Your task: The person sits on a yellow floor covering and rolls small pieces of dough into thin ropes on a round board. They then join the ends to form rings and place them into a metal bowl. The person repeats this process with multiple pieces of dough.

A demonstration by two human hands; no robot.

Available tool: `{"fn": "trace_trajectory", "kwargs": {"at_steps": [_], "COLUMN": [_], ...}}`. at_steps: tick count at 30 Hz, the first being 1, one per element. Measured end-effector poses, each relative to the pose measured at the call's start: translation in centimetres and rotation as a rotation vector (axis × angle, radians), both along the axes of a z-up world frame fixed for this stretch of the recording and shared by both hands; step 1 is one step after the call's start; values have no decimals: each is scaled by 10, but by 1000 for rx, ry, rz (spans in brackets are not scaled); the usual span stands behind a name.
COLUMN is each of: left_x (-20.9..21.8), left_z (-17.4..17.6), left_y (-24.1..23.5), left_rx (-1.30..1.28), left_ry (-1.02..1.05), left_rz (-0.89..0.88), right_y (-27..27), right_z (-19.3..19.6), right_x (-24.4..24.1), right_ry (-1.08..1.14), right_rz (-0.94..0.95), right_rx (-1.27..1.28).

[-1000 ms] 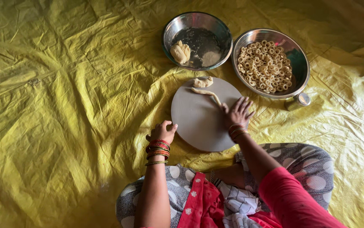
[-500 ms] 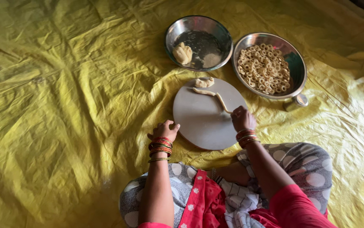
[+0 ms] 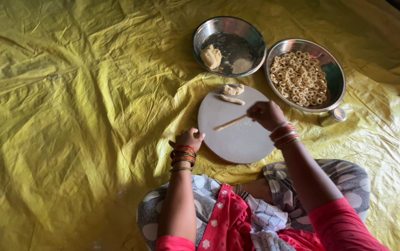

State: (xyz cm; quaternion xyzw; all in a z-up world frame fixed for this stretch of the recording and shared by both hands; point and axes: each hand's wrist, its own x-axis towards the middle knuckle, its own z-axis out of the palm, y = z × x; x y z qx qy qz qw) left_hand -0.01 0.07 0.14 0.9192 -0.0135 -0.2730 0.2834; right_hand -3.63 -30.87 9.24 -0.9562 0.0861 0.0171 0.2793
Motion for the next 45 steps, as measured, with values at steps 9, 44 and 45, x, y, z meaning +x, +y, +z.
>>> {"fn": "trace_trajectory", "kwargs": {"at_steps": [9,44,45], "left_x": [2,-5,-6], "left_z": [9,7,6], "left_y": [-9,-12,-13], "left_rx": [52,-13,-11], "left_ry": [24,-2,1], "left_rz": [-77,-24,-27], "right_y": [-37,130,139], "right_z": [-60,-132,-137], "right_x": [-14,-10,-32], "right_ry": [92,-241,-279], "right_rz": [-291,-70,-7], "right_rx": [-352,-504,-478]}}
